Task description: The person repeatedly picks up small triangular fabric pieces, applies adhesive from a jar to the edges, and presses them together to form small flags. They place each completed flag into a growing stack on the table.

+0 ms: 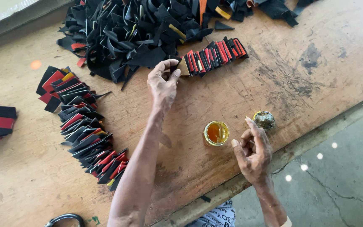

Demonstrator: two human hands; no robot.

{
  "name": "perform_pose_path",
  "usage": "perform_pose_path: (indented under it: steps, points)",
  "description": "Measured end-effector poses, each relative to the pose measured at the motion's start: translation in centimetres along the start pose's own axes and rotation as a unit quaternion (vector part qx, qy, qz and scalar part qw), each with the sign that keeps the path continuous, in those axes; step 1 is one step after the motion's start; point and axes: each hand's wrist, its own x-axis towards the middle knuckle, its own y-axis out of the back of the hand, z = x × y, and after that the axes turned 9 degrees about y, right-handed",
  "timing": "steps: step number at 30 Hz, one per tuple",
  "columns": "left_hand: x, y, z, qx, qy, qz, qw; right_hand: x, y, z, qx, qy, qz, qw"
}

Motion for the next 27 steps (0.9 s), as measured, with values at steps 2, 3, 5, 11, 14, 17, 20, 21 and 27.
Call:
perform_pose_path:
  steps: [2, 3, 5, 11, 14, 17, 20, 21, 27]
  points:
    - [0.4, -0.5, -0.2, 0.025, -0.008, 0.012, 1.000, 0.0, -0.2, 0.0, -0.006, -0.006, -0.005, 1.000]
    - [0.5, -0.7, -0.2, 0.041, -0.019, 0.021, 0.999, 0.2, -0.1, -0.1, -0.008, -0.008, -0.008, 1.000]
    - [0.6, -1.1, -0.2, 0.087, -0.045, 0.039, 0.994, 1.1, 0.3, -0.5, -0.008, 0.022, -0.030, 0.999]
    - [-0.6, -1.7, 1.1, 0.207, -0.108, 0.080, 0.969, 7.1, 5.2, -2.3, -0.266, 0.102, -0.107, 0.952]
    - [-3.1, -1.0, 3.8, 0.281, -0.162, 0.095, 0.941, 11.4, 4.9, -1.8, -0.296, 0.120, -0.196, 0.927]
    - [-6.9, 1.4, 6.8, 0.255, -0.179, 0.027, 0.950, 14.0, 2.5, -1.7, -0.265, 0.100, -0.316, 0.906]
    - [-10.8, 4.8, 9.9, 0.188, -0.138, -0.053, 0.971, 15.6, 0.1, -3.8, -0.224, 0.106, -0.413, 0.877]
    - [-11.8, 6.0, 10.7, 0.193, -0.162, -0.040, 0.967, 16.0, -0.2, -5.2, -0.202, 0.114, -0.440, 0.868]
    - [-16.2, 14.0, 12.3, 0.293, -0.192, -0.007, 0.937, 12.7, 3.8, -17.0, -0.047, 0.282, -0.142, 0.948]
